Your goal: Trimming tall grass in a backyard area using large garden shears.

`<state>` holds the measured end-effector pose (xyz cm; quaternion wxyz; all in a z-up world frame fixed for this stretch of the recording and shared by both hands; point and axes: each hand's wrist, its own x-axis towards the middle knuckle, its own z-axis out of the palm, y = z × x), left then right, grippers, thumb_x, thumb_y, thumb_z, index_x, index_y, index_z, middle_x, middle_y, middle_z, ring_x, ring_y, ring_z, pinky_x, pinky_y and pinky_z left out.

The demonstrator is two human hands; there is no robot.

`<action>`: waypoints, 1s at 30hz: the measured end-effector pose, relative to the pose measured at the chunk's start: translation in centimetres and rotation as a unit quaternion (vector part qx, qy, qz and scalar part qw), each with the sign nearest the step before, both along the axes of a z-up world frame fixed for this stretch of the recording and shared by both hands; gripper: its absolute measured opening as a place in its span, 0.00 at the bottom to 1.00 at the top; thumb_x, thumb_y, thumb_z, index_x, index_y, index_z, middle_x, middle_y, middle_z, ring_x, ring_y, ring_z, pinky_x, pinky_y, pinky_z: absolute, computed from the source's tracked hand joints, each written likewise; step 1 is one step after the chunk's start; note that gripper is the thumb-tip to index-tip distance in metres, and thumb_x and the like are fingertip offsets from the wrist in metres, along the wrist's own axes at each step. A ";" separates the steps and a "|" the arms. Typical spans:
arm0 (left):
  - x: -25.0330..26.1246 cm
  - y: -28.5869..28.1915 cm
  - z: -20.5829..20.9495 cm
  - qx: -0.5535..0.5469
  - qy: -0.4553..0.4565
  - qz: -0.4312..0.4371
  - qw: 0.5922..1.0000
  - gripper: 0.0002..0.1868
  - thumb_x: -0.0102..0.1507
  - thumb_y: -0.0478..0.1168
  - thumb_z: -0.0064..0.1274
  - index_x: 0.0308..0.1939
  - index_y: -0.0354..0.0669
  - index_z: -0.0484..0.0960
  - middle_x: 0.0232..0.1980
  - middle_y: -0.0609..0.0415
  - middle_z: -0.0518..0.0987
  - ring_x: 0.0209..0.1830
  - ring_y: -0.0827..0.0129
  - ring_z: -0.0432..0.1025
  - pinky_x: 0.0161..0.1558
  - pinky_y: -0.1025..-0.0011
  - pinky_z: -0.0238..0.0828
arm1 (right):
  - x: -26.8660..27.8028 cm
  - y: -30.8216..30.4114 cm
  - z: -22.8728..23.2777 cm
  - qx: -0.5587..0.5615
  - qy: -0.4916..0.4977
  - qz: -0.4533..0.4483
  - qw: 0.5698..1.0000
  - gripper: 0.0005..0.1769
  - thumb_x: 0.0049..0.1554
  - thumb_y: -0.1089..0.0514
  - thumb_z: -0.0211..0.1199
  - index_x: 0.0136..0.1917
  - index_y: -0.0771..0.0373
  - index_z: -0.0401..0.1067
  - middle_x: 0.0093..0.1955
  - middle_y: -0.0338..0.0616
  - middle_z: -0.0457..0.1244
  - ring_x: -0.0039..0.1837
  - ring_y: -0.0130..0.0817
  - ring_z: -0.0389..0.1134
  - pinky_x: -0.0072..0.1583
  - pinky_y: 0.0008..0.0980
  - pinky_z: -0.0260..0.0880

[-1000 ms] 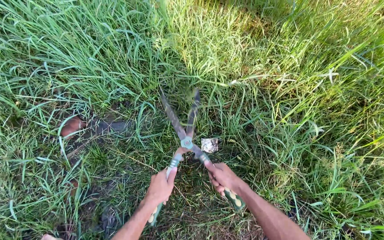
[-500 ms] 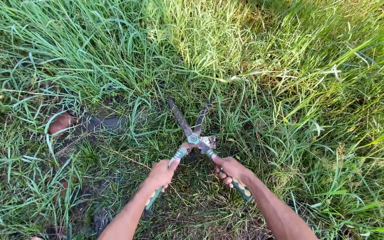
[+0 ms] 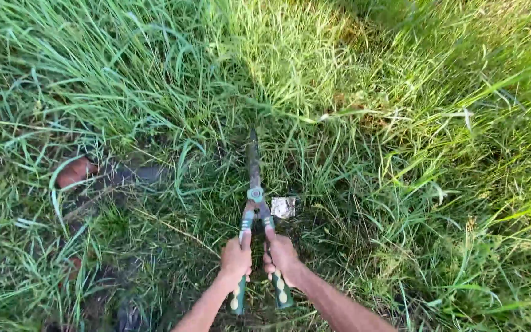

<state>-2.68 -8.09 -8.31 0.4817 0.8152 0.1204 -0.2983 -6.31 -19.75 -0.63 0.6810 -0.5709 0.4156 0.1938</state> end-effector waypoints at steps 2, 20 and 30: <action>-0.1 0.2 0.7 -0.026 0.019 0.003 0.999 0.26 0.74 0.58 0.33 0.39 0.40 0.72 0.20 0.53 0.71 0.09 0.66 0.69 0.10 0.69 0.70 | -0.2 -0.4 -1.2 0.004 -0.013 0.007 1.000 0.30 0.71 0.38 0.45 0.35 0.58 0.59 0.25 0.37 0.53 0.22 0.27 0.50 0.21 0.30 0.56; 2.4 5.2 2.0 0.021 0.027 -0.169 0.985 0.25 0.75 0.60 0.32 0.42 0.44 0.72 0.23 0.57 0.72 0.09 0.75 0.65 0.08 0.80 0.65 | -0.6 -7.1 -1.4 0.034 -0.009 0.143 0.989 0.27 0.72 0.41 0.46 0.38 0.60 0.61 0.25 0.36 0.54 0.21 0.25 0.50 0.21 0.27 0.52; 5.2 7.7 7.6 0.001 0.039 -0.237 0.971 0.24 0.75 0.53 0.38 0.48 0.32 0.76 0.21 0.55 0.72 0.09 0.76 0.66 0.09 0.79 0.69 | -0.2 -10.2 1.0 -0.030 0.042 0.227 0.972 0.27 0.68 0.35 0.47 0.43 0.59 0.66 0.23 0.32 0.55 0.19 0.23 0.51 0.21 0.22 0.55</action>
